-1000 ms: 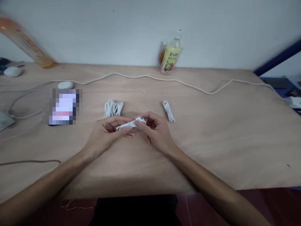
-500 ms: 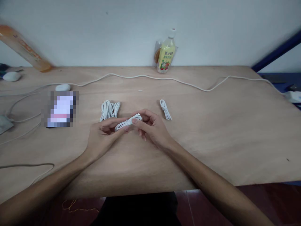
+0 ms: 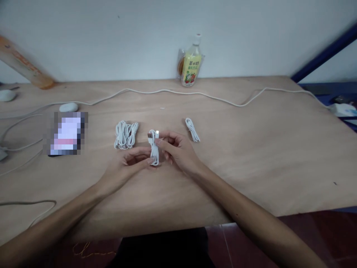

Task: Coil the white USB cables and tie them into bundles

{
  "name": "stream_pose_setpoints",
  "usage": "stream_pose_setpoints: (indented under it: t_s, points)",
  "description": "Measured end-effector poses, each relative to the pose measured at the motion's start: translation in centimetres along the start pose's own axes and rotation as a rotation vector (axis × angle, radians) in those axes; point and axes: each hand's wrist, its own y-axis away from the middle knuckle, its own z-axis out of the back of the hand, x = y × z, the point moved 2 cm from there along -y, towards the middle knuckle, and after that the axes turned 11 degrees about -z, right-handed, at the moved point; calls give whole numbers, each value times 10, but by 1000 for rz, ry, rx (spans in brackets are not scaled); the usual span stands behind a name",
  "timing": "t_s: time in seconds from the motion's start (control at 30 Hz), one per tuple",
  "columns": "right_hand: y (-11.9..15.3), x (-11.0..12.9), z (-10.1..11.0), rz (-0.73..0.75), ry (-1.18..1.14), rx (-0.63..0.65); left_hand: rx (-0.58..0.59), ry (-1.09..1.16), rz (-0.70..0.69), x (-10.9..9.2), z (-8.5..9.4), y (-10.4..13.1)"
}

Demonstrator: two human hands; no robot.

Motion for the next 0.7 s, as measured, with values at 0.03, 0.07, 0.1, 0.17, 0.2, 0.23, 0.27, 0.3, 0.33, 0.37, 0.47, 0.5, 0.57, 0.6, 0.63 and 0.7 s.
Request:
stream_pose_setpoints:
  t_s: [0.03, 0.07, 0.1, 0.17, 0.2, 0.23, 0.27, 0.3, 0.33, 0.37, 0.47, 0.5, 0.57, 0.6, 0.63, 0.7]
  points:
    - [0, 0, 0, 0, 3, -18, -18, -25, 3, 0, 0, 0]
    - [-1, -1, 0, -2, 9, -32, -39, -45, 10, 0, 1, 0]
    - [-1, -1, 0, -5, 20, -40, -60, -55, 18, 1, 1, 1]
    - [-1, -2, 0, 1, 50, -49, -83, -54, 33, 1, 2, 1]
    - [-1, -2, 0, 10, 64, -52, -95, -49, 32, 2, 3, 1]
    - [-1, -3, 1, 22, 76, -56, -110, -43, 25, 2, 4, 1]
    - [-1, -4, 1, 34, 88, -60, -129, -38, 13, 2, 4, 0]
    - [-1, -4, 1, 45, 100, -64, -149, -38, 0, 3, 5, 0]
    - [-1, -5, 2, 52, 114, -65, -171, -41, -11, 3, 6, 0]
    - [-1, -5, 2, 55, 127, -64, -191, -47, -22, 3, 7, -1]
    - [0, -7, 3, 47, 156, -44, -237, -69, -37, 4, 8, -1]
    - [0, -7, 3, 50, 159, -34, -249, -76, -45, 4, 9, -1]
    - [2, -8, 1, 64, 180, -7, -268, -99, -69, 4, 9, -1]
    - [2, -8, -1, 76, 201, 11, -277, -112, -79, 4, 9, -1]
    - [3, -8, -3, 91, 227, 28, -285, -123, -87, 3, 9, -1]
    - [4, -9, -6, 120, 274, 53, -299, -134, -93, 2, 7, 0]
